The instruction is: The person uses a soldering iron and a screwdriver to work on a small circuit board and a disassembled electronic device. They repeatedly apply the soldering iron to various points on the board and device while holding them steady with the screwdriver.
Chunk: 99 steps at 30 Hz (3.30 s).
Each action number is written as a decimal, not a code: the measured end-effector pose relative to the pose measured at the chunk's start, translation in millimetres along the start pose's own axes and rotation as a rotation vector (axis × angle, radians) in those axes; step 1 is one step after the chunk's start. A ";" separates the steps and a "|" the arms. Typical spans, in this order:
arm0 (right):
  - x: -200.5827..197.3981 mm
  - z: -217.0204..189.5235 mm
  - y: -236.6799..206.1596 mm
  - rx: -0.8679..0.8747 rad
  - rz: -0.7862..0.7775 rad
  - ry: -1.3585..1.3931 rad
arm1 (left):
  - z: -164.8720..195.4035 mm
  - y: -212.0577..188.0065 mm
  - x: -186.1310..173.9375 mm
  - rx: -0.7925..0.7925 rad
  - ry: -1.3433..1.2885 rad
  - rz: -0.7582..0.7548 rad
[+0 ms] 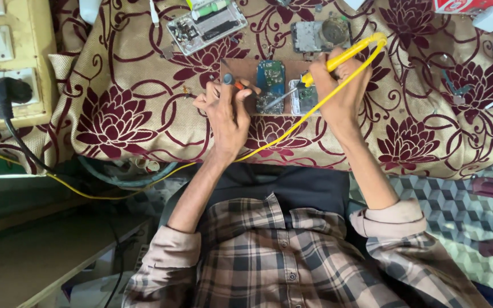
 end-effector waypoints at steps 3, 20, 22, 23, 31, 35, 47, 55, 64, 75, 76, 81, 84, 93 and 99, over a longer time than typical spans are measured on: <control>-4.4 22.0 7.3 0.045 -0.008 -0.091 | -0.6 2.7 5.4 0.026 -0.016 0.039; 16.8 70.2 -3.1 0.187 -0.137 0.157 | -23.4 -13.5 26.6 -0.055 -0.085 -0.030; 15.8 79.2 -6.7 0.213 -0.108 0.202 | -24.8 -16.5 28.9 -0.058 -0.078 -0.024; 14.1 84.8 -8.8 0.230 -0.092 0.207 | -26.7 -18.2 30.6 -0.069 -0.061 -0.021; 17.7 86.9 -15.5 0.016 -0.072 -0.068 | -36.0 -28.1 38.9 -0.092 -0.037 -0.029; 21.8 106.2 -33.0 0.314 -0.011 0.096 | -39.4 -33.0 29.2 -0.091 -0.053 -0.026; 0.6 175.6 -146.5 1.063 0.255 0.733 | -58.2 -28.1 31.3 -0.090 -0.095 -0.033; -8.3 177.6 -192.0 0.951 0.226 1.118 | -57.7 -33.3 49.2 -0.194 -0.392 -0.095; -73.8 183.1 -212.0 0.754 0.323 1.007 | -20.0 -48.2 81.3 -0.061 -0.072 -0.053; -168.2 179.0 -223.4 0.734 0.390 0.971 | 52.7 -82.1 103.6 -0.098 0.270 0.071; -178.8 181.9 -227.0 0.770 0.405 0.985 | 62.1 -79.9 104.9 -0.075 0.306 0.087; -201.1 192.4 -230.7 0.786 0.337 1.384 | 109.0 -83.2 118.8 0.152 0.414 0.121; -202.4 195.4 -222.2 0.673 0.271 1.544 | 84.6 -98.8 136.7 -0.120 0.249 -0.006; -192.1 165.8 -219.5 0.684 0.163 1.579 | 84.0 -126.7 153.8 -0.023 0.257 -0.037; -188.1 124.1 -215.3 0.574 0.037 1.749 | 102.0 -134.7 160.8 -0.065 0.202 -0.068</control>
Point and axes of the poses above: each hand's wrist, its own y-axis towards the middle knuckle, its own x-axis out of the palm, z = x × y, the point moved 10 cm from there along y, towards the middle knuckle, and after that the axes turned 3 degrees about x, right-handed, at the moved point
